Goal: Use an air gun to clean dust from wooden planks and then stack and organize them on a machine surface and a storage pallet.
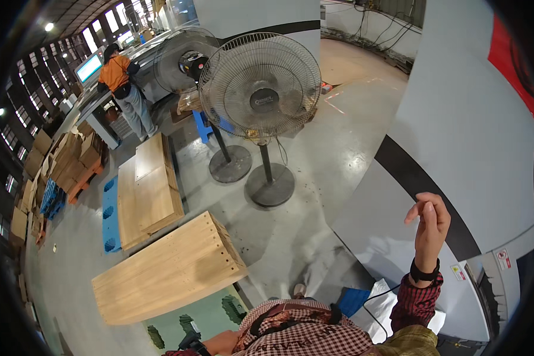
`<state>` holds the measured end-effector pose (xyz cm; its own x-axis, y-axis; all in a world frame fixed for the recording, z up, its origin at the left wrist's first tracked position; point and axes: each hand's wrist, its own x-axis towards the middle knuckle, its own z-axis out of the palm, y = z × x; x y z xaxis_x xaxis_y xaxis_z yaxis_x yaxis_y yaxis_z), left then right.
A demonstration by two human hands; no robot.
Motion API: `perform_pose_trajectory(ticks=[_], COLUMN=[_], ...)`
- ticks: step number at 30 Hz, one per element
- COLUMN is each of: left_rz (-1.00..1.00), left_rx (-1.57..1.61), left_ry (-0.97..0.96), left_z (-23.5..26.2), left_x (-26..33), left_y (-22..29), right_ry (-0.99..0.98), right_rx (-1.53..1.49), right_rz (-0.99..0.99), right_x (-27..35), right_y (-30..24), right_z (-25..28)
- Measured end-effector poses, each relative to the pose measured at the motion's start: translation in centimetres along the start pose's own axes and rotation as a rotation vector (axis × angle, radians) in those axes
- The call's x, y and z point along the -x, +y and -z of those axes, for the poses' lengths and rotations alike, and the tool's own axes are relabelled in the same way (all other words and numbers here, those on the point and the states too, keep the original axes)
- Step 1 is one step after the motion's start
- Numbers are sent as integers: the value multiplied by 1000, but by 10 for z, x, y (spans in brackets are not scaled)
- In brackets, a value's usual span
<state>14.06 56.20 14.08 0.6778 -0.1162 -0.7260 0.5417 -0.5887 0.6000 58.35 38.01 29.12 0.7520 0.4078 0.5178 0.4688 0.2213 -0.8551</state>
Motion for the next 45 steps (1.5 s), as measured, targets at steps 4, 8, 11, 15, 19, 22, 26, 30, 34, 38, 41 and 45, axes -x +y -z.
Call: perform_pose_trajectory(ticks=[4,8,11,15,19,22,26,30,34,38,41,45], left_rz=[-288,-204,-56,-274,-119,113,-187,-138,-100,232,170,98], left_rx=[-64,-50,85,144,173,220,251,339,405,348,454,499], left_ry=[185,84,-14,183,147,24,261,256,257,-120,19,83], left_z=[3,51,65,95,158,191,207,251,271,300,297,296], left_x=[-28,-38,-70,-99,-91,-100,-99,-86,-88,-103,-103,-109], left_y=[-35,-27,-74,-117,-117,-126,-136,-121,-122,-126,-139,-154], right_ry=[-3,-19,3,39,80,75,32,48,84,131,159,178], right_rx=[86,160,275,693,1174,1513,1631,1672,1740,1797,1796,1803], right_rz=[24,92,119,382,568,567,515,568,583,621,606,592], right_x=[-35,-75,-106,-145,-180,-195,-190,-195,-196,-198,-197,-196], right_y=[30,62,77,103,136,174,188,201,207,208,212,212], right_z=[-23,-43,-59,-67,-51,-22,-16,-11,-11,-13,-15,-17])
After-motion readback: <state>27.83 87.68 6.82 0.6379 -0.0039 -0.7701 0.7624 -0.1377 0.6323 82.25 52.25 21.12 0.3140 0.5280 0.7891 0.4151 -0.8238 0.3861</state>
